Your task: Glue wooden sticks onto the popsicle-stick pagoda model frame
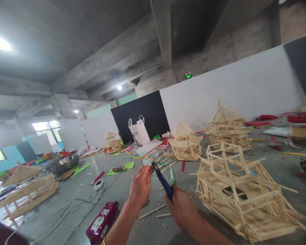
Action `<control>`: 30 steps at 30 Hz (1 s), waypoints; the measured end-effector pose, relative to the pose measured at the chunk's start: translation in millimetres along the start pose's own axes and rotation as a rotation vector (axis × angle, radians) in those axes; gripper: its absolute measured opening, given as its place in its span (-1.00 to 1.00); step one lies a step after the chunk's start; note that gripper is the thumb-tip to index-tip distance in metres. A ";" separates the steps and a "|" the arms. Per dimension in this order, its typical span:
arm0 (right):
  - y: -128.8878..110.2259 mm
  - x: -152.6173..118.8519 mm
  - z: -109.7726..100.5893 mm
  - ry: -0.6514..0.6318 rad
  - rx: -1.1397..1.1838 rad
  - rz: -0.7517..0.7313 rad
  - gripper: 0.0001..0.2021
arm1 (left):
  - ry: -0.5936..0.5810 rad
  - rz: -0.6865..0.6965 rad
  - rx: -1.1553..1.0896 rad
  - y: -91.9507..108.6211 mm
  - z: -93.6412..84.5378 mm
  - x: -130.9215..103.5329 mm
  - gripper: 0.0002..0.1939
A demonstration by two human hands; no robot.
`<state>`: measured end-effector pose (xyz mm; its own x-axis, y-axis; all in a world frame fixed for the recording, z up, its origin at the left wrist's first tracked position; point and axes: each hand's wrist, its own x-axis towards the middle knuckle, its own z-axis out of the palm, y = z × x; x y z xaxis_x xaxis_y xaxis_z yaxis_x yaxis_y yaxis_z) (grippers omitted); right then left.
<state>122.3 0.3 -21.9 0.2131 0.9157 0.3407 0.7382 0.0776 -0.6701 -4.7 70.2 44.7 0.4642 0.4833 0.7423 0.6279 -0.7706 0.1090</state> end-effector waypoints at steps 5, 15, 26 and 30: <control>-1.1 -0.4 2.9 0.001 -0.026 0.033 -0.80 | -0.008 -0.030 0.028 -2.1 5.3 -3.5 -0.80; -3.4 -3.1 2.9 0.004 0.022 0.050 -0.79 | 0.006 -0.024 -0.017 3.5 4.9 -1.1 -0.79; -1.4 -1.4 7.0 0.020 0.088 0.002 -0.91 | 0.028 0.001 -0.080 2.6 1.2 -1.9 -0.77; -2.6 -2.0 5.5 0.009 0.091 0.004 -0.91 | 0.029 0.008 -0.077 1.9 1.0 -2.4 -0.77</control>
<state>116.5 0.4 -24.5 0.2216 0.9125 0.3437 0.6765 0.1100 -0.7282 -4.0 68.0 42.4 0.4500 0.4659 0.7619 0.5740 -0.8045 0.1529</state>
